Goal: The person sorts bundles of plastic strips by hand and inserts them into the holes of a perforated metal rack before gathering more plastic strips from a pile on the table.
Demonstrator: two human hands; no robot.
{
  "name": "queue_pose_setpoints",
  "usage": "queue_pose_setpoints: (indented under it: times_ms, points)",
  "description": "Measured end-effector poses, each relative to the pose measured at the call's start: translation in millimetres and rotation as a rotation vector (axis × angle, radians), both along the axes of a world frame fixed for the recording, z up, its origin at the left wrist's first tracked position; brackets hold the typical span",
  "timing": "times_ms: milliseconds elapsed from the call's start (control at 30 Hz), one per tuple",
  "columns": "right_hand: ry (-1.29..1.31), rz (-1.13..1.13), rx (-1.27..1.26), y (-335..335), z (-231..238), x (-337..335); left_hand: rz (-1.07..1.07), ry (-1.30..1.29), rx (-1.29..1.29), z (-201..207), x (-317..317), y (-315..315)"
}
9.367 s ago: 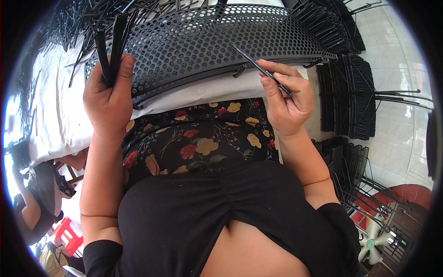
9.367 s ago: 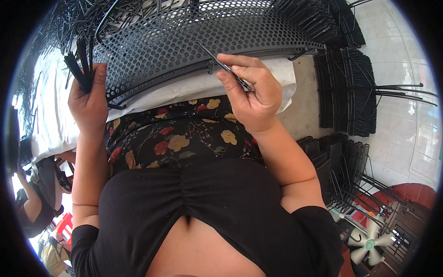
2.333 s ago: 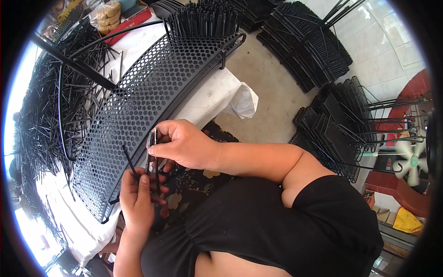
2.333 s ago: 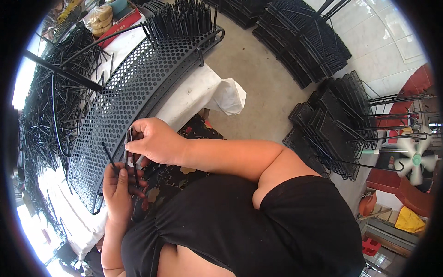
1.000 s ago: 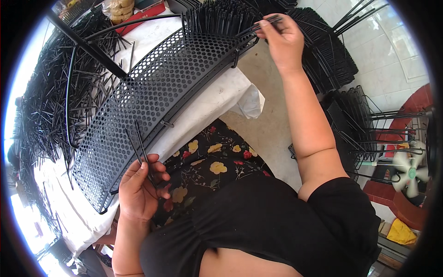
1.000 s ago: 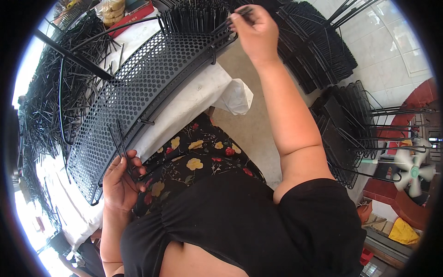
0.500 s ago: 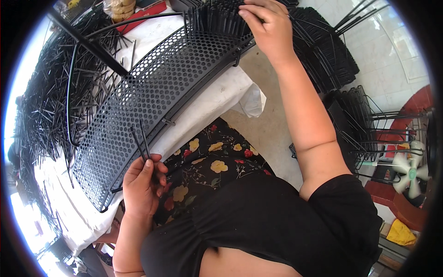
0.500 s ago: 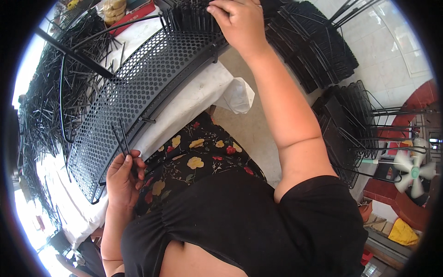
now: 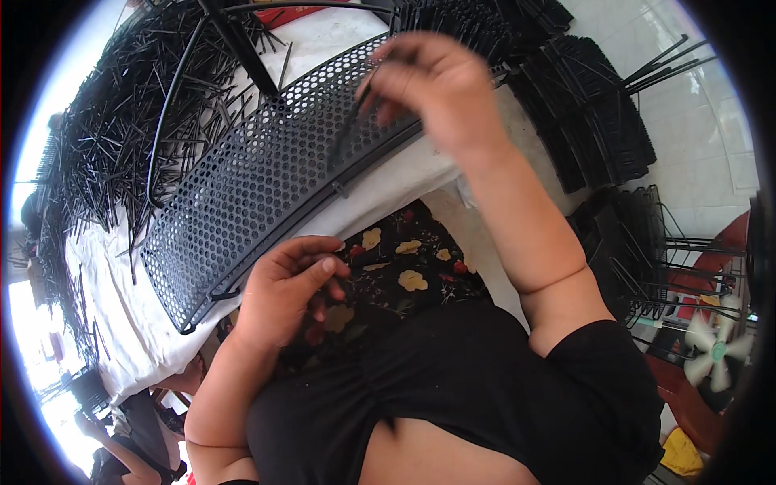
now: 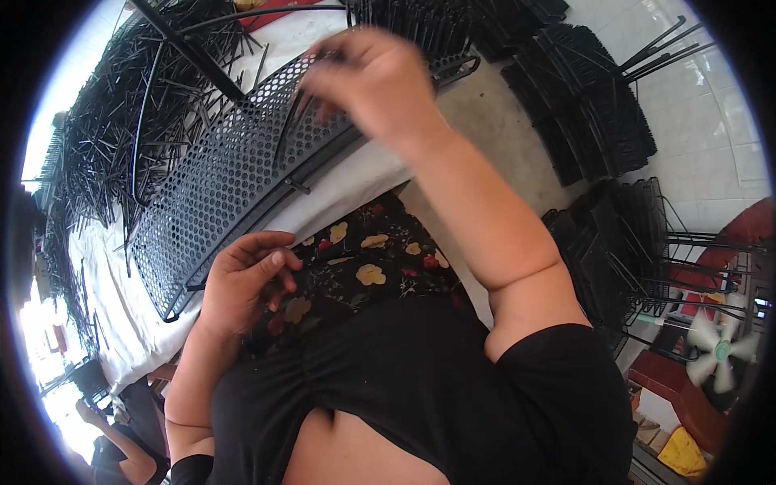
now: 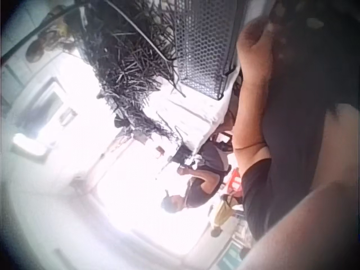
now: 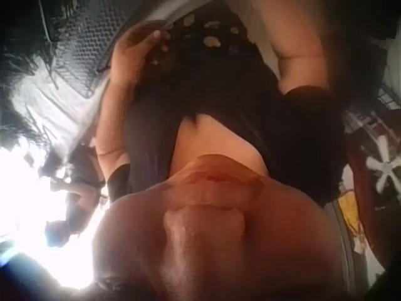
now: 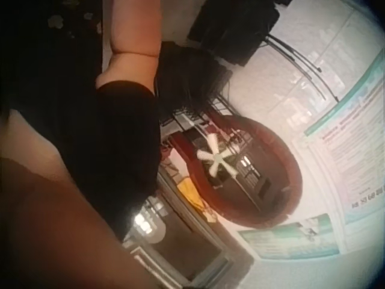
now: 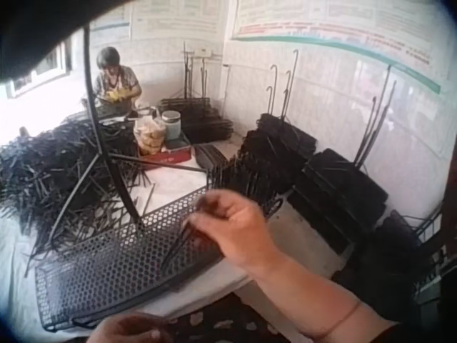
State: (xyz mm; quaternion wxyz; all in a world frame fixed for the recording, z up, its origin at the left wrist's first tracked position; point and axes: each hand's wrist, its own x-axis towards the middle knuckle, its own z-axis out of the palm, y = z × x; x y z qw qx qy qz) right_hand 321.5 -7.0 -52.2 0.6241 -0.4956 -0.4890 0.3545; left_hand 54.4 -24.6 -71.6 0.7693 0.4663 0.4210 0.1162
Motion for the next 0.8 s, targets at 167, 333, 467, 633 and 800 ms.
queue_pose_setpoints:
  times_ms: [167, 333, 467, 633, 800]
  points:
    - [-0.517, -0.723, 0.283, 30, 9, 45, 0.071, -0.001, -0.065, -12, -10, 4]
    - [-0.475, -0.6, 0.43, 47, -17, 61, 0.044, 0.019, -0.065, -11, -8, 6]
    - [-0.577, -0.627, 0.25, 49, -1, 48, 0.011, 0.049, -0.062, -10, -11, 6]
    - [-0.805, -0.652, 0.255, 49, 22, 49, -0.003, 0.046, -0.052, -8, -13, 8]
    - [-0.804, -0.647, 0.22, 51, 23, 52, -0.007, 0.063, -0.04, -10, -15, 8]
